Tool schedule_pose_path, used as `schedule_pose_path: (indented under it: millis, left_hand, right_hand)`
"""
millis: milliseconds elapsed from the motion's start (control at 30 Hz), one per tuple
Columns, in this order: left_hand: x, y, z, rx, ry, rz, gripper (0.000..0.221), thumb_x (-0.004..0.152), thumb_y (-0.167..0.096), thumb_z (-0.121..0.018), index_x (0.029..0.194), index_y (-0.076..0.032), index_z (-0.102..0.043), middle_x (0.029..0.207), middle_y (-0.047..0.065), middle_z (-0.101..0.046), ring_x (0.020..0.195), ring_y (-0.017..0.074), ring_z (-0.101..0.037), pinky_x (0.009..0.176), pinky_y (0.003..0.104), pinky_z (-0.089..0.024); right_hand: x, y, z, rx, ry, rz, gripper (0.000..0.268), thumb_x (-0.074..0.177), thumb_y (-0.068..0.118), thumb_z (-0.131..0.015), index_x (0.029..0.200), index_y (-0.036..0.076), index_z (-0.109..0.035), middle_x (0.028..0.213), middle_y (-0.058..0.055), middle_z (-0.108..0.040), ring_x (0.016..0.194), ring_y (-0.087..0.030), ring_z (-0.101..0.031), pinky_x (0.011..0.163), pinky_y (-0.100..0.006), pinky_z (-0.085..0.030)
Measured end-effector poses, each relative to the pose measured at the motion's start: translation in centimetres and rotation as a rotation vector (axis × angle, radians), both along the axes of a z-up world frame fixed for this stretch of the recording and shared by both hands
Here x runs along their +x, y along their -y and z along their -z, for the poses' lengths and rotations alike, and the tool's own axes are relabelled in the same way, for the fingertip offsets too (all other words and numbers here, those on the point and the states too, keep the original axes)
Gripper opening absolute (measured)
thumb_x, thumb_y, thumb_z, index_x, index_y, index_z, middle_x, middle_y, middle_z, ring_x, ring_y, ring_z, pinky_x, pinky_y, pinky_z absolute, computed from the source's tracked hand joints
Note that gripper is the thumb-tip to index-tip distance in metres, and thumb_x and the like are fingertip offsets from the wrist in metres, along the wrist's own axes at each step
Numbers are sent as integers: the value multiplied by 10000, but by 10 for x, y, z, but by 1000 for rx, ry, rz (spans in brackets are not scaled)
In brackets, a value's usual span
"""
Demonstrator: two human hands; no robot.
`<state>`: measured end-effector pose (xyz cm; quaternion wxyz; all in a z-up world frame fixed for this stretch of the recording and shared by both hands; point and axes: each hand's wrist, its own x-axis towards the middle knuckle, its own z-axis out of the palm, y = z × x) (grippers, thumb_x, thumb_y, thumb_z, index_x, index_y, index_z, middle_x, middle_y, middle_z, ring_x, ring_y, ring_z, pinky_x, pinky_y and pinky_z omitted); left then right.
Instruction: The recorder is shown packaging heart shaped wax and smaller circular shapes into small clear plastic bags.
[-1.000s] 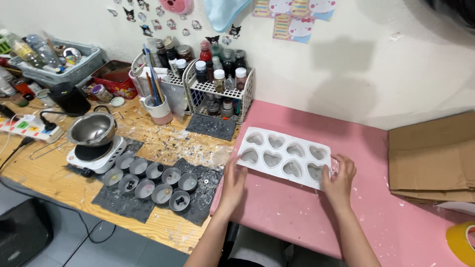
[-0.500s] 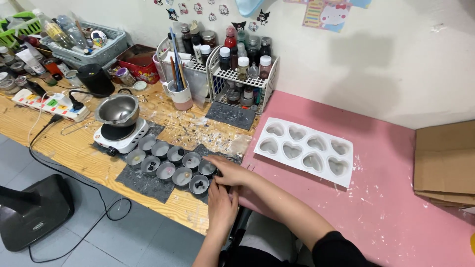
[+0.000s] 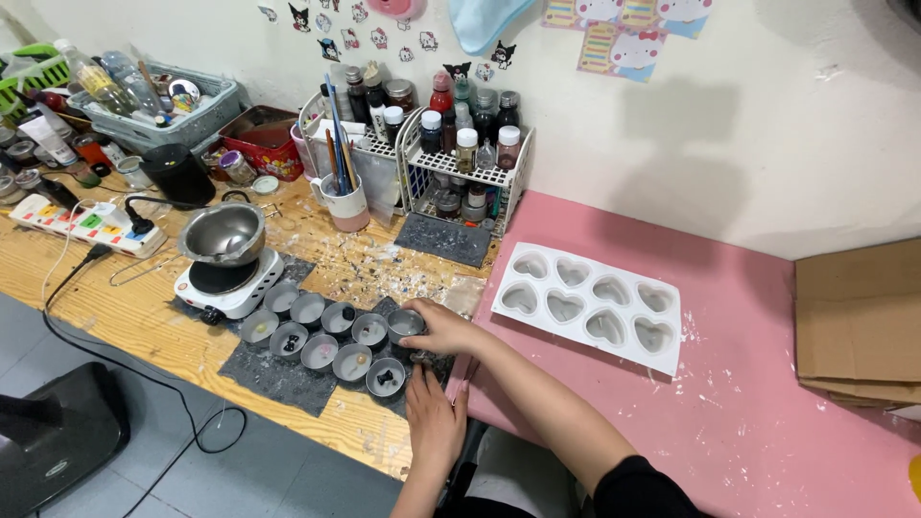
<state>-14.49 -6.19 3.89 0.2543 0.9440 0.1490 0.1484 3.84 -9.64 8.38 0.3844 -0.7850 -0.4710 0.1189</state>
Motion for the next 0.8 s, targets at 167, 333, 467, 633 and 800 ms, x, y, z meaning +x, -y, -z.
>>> schedule_pose_path:
  millis: [167,333,467,633,800]
  left_hand:
    - [-7,1,-12,-75,33,64,700,987,-415,-551,1469,58,-366,1549,298,-282,1420,454,-268,1148,538,-241]
    - [-8,10,-25,1,117,141,569,984,-317,-553,1474,-57,-427,1548,241,-332,1448,409,-279,1184,569,-192]
    - [1,17,-31,85,98,185,564,958,-265,-552,1485,-100,-437,1540,206,-338,1447,399,-258,1145,634,-134]
    - [15,21,-22,99,119,208,501,980,-241,-546,1448,-74,-483,1520,134,-425,1440,364,-309,1163,633,-156]
    - [21,19,-30,46,184,177,371,955,-190,-590,1282,-25,-649,1418,135,-579,1366,310,-472,1134,547,-284]
  right_hand:
    - [-42,63,-61,-4,-17,213,760,761,369,-859,1371,69,-520,1366,-162,-543,1310,-333,-535,1114,-435,-437]
    - [-78,138,-86,-117,92,503,709,731,380,-859,1337,128,-594,1263,-94,-568,1248,-281,-539,1099,-444,-460]
    - [-92,166,-70,-276,206,637,747,675,392,-905,1293,86,-620,1213,-100,-580,1146,-303,-529,1052,-466,-429]
    - [-96,167,-39,-78,410,686,700,707,351,-875,1290,42,-641,1202,-104,-600,1080,-311,-551,960,-451,-447]
    - [-105,160,-54,-22,425,736,769,676,390,-894,1303,49,-609,1206,-120,-579,1066,-313,-539,930,-446,-448]
